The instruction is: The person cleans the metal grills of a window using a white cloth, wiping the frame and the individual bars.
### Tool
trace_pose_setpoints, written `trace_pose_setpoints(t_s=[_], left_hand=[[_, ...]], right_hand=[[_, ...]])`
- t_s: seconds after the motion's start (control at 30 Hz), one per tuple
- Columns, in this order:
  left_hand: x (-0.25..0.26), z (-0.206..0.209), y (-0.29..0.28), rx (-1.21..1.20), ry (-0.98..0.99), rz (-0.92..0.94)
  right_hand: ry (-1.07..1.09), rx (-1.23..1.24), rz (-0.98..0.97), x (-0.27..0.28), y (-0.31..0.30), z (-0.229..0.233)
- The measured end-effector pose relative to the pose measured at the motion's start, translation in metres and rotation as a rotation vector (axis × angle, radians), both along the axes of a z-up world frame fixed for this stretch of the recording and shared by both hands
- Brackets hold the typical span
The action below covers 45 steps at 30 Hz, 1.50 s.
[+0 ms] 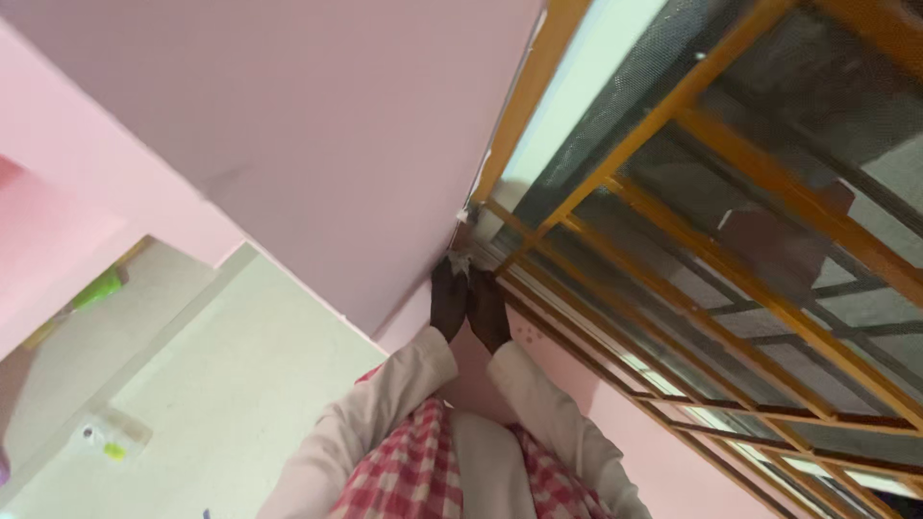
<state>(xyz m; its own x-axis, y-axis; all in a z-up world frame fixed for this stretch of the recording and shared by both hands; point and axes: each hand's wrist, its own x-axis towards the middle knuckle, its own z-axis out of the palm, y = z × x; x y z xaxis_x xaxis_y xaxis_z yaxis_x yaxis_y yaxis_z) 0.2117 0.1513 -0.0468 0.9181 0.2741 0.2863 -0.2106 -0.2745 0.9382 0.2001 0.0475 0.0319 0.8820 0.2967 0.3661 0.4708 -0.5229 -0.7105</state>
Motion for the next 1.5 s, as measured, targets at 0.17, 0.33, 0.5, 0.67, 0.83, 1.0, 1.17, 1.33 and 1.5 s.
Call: trace_pose_setpoints(t_s=[0.17,0.33,0.5,0.67,0.83,1.0,1.17,1.33,1.5], left_hand=[[-0.015,-0.009,-0.007,-0.07,0.156,-0.067],[-0.025,-0.02,-0.035,-0.131,0.403,-0.121],[-0.059,-0.017,-0.083,-0.055,0.145,-0.185],[-0.089,0.006,-0.132,-0.152,0.44,-0.487],[-0.123,0.006,-0.182,-0.203,0.309,-0.664],[-0.152,0.016,-0.231,0.072,0.415,-0.838],[-0.169,0.07,-0.289,-0.244,0.591,-0.994],[-0.188,0.065,-0.347,-0.232,0.79,-0.846],[-0.191,0.042,-0.365,-0.127,0.305,-0.688]], right_hand=[[0.225,-0.202,-0.105,-0.01,-0.008,-0.022],[0.404,-0.196,-0.251,-0.038,-0.033,-0.014],[0.29,-0.076,-0.356,-0.082,-0.081,-0.018],[0.317,-0.065,-0.585,-0.13,-0.13,-0.025],[0.337,0.01,-0.794,-0.172,-0.186,-0.028],[0.269,0.043,-0.922,-0.215,-0.238,-0.045],[0.286,0.23,-1.064,-0.252,-0.303,-0.043],[0.157,0.263,-1.002,-0.27,-0.347,-0.034],[0.164,0.279,-0.802,-0.267,-0.363,0.011]])
